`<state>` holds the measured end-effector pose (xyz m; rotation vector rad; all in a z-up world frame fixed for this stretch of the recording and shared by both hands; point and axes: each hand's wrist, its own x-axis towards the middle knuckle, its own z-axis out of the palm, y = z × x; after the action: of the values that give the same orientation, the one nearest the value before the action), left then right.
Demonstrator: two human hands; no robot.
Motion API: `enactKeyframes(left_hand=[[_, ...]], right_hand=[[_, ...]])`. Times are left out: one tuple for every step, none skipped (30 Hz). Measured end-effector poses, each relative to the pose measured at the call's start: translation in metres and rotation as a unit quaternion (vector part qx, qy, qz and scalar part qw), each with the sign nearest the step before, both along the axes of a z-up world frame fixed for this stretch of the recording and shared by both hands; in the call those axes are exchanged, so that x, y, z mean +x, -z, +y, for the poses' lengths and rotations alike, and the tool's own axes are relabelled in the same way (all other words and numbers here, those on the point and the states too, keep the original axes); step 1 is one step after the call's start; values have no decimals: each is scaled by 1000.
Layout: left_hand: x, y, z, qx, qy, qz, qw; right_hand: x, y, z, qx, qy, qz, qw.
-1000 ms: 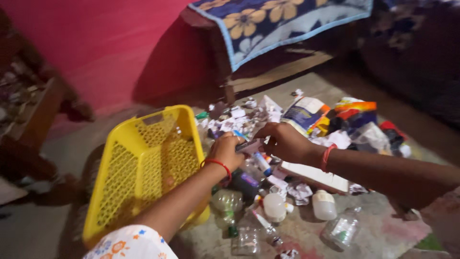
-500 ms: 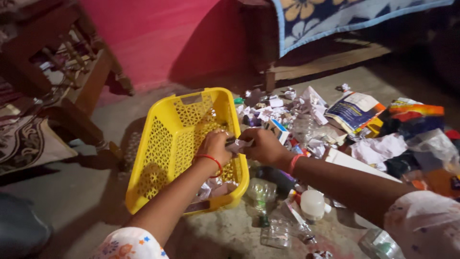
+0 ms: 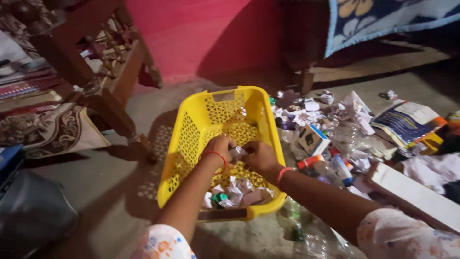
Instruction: The person sorts through a pile of trash on the floor, picking up various items such as paper, plastic bottles, and packaging. They fold some paper items and place them into a yellow basket.
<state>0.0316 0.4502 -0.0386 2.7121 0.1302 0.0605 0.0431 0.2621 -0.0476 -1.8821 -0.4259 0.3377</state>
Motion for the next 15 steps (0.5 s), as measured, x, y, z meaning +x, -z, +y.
enactKeyframes(left_hand=[[1, 10, 8, 0, -16, 1, 1000], [3, 21, 15, 0, -33, 1, 999], [1, 33, 23, -1, -48, 4, 999], [-3, 46, 33, -7, -58, -7, 998], [-5, 58, 42, -12, -67, -18, 997], [-7, 70, 51, -17, -77, -29, 996], [-10, 83, 59, -31, -97, -29, 994], [-14, 95, 66, -44, -118, -29, 992], [-17, 104, 72, -56, -139, -28, 988], [-20, 112, 79, -73, -153, -17, 985], [-25, 120, 84, -91, -165, -4, 982], [-30, 126, 88, -108, -178, 10, 978], [-32, 132, 90, -106, -184, 0, 977], [-34, 136, 92, -105, -191, -9, 976], [-35, 138, 95, -103, -197, -19, 975]], right_hand=[[3, 8, 9, 9, 5, 13, 1000], [8, 18, 19, 19, 9, 26, 999], [10, 31, 30, 26, 15, 40, 999], [13, 44, 41, 32, 18, 52, 998], [17, 58, 52, 38, 21, 63, 997], [20, 71, 63, 44, 24, 74, 996], [21, 83, 73, 50, 32, 79, 995], [20, 94, 84, 57, 39, 83, 994], [20, 103, 93, 64, 45, 88, 993], [20, 110, 101, 49, 59, 84, 994], [18, 116, 106, 33, 73, 80, 994], [16, 123, 113, 17, 87, 77, 993], [16, 130, 118, 38, 89, 87, 991], [15, 138, 124, 58, 90, 98, 989], [16, 146, 129, 79, 92, 107, 987]])
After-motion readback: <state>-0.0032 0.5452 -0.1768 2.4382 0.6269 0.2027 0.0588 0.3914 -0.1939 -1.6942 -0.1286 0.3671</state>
